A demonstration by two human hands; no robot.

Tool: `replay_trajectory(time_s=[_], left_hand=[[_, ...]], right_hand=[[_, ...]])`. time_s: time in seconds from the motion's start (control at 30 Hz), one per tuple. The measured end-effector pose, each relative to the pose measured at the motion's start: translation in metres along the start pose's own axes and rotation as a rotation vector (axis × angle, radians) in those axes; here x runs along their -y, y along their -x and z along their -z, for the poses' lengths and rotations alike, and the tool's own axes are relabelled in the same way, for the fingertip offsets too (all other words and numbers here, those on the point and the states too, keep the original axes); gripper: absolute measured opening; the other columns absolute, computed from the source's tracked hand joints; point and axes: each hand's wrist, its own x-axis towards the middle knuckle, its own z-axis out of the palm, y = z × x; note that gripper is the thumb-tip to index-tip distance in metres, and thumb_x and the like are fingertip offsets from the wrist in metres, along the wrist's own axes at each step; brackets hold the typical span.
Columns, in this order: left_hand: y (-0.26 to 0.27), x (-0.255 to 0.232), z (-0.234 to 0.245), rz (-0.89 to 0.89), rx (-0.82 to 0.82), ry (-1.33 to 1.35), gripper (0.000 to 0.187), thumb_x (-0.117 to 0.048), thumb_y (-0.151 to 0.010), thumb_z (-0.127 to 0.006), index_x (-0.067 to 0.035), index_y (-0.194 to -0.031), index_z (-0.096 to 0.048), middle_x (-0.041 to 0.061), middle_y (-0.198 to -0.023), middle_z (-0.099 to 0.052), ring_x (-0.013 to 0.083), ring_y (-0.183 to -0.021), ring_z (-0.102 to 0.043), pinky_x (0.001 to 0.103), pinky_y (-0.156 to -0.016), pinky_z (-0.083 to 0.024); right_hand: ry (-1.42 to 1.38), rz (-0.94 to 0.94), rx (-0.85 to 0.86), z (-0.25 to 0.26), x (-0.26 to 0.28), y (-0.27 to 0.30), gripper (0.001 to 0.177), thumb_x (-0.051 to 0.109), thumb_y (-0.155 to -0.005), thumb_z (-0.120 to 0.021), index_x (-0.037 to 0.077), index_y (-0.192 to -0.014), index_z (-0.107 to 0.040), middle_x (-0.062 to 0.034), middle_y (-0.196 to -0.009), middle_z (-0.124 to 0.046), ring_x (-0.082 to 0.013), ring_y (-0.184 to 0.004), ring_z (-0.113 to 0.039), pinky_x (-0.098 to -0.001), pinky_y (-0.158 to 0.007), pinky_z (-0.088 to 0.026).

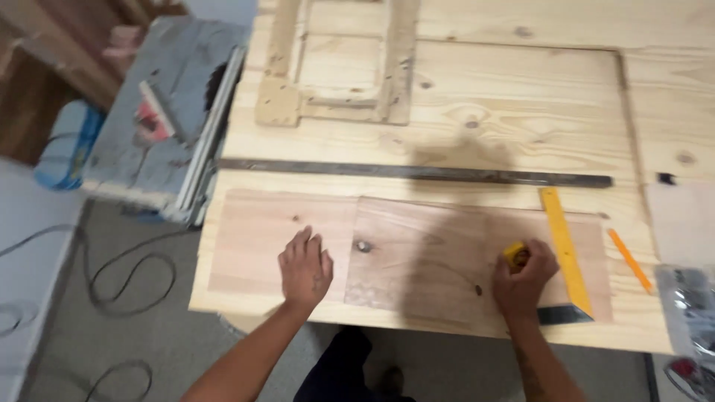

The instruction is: Measuring and marking wooden boards using a tape measure and pencil on a workbench.

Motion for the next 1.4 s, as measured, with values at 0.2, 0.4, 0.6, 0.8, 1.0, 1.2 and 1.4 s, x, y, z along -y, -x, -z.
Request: replay_trajectory(time_s=[0.2, 0.4, 0.6, 0.8, 1.0, 1.2, 1.4], left_hand=[[0.004, -0.044, 0.061, 0.102, 0.077, 0.467, 0.057, -0.042, -0.098, -0.050, -0.016, -0.148, -0.049, 0.011, -0.154, -0.049, 0.0317, -0.142, -0.043, 0.054, -0.112, -0.030], [0.058, -0.104, 0.028, 0.398, 0.921, 1.080, 0.031, -0.037, -0.085, -0.075, -0.018, -0.108, -0.070, -0.004, -0.091, -0.068, 0.0096, -0.084, -0.063, 0.029, -0.081, -0.053], [0.045, -0.150, 0.066, 0.828, 1.469, 1.524, 0.034, -0.022, -0.098, -0.068, -0.001, -0.124, -0.069, 0.018, -0.117, -0.065, 0.0266, -0.108, -0.064, 0.042, -0.064, -0.067], [0.026, -0.161, 0.057, 0.718, 1.607, 1.486, 0.039, -0.034, -0.100, -0.058, -0.006, -0.125, -0.066, 0.015, -0.093, -0.069, 0.0204, -0.066, -0.065, 0.026, -0.054, -0.052], [0.037, -0.169, 0.048, 0.206, 1.466, 0.904, 0.058, -0.044, -0.081, -0.078, -0.030, -0.135, -0.062, -0.002, -0.128, -0.067, 0.0103, -0.111, -0.065, 0.021, -0.092, -0.046], [0.064, -0.172, 0.054, 0.750, 1.236, 0.787, 0.048, -0.024, -0.084, -0.084, -0.022, -0.129, -0.066, -0.003, -0.128, -0.069, 0.0087, -0.115, -0.065, 0.023, -0.099, -0.045], [0.086, -0.093, 0.059, 0.296, 0.315, 0.573, 0.047, -0.010, -0.068, -0.073, -0.019, -0.113, -0.064, 0.000, -0.101, -0.068, 0.0152, -0.090, -0.065, 0.029, -0.084, -0.052]], right_hand=[[0.008, -0.267, -0.005, 0.076, 0.087, 0.008, 0.051, 0.001, -0.084, -0.080, -0.008, -0.129, -0.059, -0.0237, -0.116, -0.061, -0.0430, -0.104, -0.052, -0.0510, -0.094, -0.046], [-0.226, -0.540, 0.270, 0.128, 0.169, 0.080, 0.069, 0.027, -0.064, -0.096, 0.017, -0.127, -0.068, -0.0036, -0.120, -0.069, -0.0185, -0.111, -0.068, -0.0297, -0.099, -0.052], [-0.264, 0.104, 0.485, 0.102, 0.179, 0.075, 0.062, 0.045, -0.096, -0.071, 0.000, -0.134, -0.053, -0.0177, -0.129, -0.068, -0.0371, -0.112, -0.066, -0.0469, -0.095, -0.055], [-0.255, -0.133, 0.791, 0.138, 0.134, 0.049, 0.097, 0.069, -0.072, -0.088, 0.008, -0.140, -0.056, -0.0156, -0.136, -0.065, -0.0346, -0.123, -0.062, -0.0462, -0.099, -0.052], [0.210, -0.327, 0.716, 0.135, -0.067, 0.001, 0.018, 0.013, -0.092, -0.048, 0.015, -0.105, -0.061, -0.0104, -0.096, -0.064, -0.0327, -0.090, -0.063, -0.0477, -0.079, -0.048], [0.771, 0.063, 0.602, 0.113, -0.239, -0.018, 0.008, 0.011, -0.095, -0.053, 0.013, -0.099, -0.059, -0.0067, -0.085, -0.062, -0.0260, -0.082, -0.063, -0.0403, -0.075, -0.053], [0.854, 0.026, 0.556, 0.104, -0.257, -0.015, 0.006, 0.031, -0.096, -0.060, 0.027, -0.093, -0.062, 0.0071, -0.084, -0.061, -0.0179, -0.079, -0.068, -0.0335, -0.066, -0.055]])
